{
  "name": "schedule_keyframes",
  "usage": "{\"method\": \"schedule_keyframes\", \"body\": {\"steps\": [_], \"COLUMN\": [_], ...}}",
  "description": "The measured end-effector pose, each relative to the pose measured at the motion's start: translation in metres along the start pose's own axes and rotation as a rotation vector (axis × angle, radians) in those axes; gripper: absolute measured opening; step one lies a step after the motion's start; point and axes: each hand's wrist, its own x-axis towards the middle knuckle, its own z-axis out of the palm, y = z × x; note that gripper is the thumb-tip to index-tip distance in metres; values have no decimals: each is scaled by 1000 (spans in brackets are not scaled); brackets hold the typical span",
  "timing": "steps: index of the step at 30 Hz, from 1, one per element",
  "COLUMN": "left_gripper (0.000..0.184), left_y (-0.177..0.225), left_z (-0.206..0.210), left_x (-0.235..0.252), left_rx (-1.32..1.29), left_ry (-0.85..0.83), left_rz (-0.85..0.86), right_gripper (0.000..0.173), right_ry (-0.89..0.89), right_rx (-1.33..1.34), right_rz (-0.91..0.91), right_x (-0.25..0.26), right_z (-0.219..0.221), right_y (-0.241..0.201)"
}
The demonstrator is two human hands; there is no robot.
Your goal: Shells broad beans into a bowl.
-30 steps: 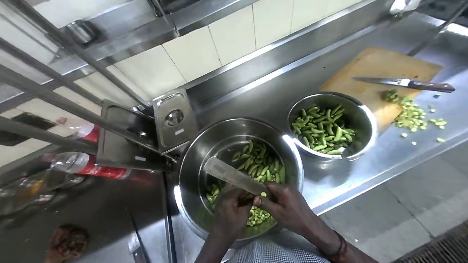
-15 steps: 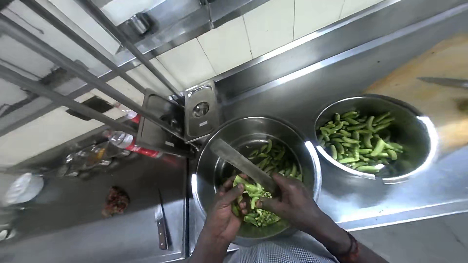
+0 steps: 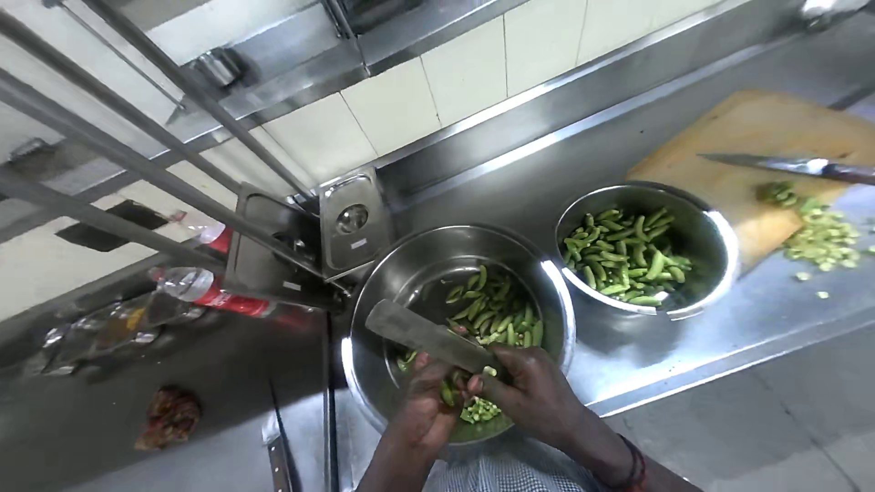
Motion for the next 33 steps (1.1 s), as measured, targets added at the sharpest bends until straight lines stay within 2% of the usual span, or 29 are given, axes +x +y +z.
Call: {"method": "schedule_keyframes", "body": {"steps": [5,8,11,15,18,23,27,30,33], "left_gripper": [21,28,27,22,21,21,19,17,20], "left_y": [20,29,32,30,28,27,19,14,12], "left_z": [-9,-26,-43,-59,-68,-85,-92,-94,-91], "left_x": [5,7,10,13,15,18,20,22,25], "left_rx": [-60,-98,-109,-145,-172,-174,-162,-149,-149], "left_ry": [226,201,193,230,232,233,149,119,113], "left_rz": [-25,-36,-46,-100,-152,-185,-173,-183,-163], "right_gripper": [62,49,50,47,41,29,28,22,31], "right_ry": [144,214,217,301,362,483,647,585,413], "right_rx": [-232,-401,-462,-482,-308,312,651,788,762], "right_rz": [2,82,194,186,276,482,569,568,529], "right_x": [-10,-15,-23,-38,-48,-57,-62,-69,-70], "right_z": [5,9,12,18,17,13,10,19,22], "right_y": [-13,-17,-23,-27,-33,-54,-68,-61,-55]}}
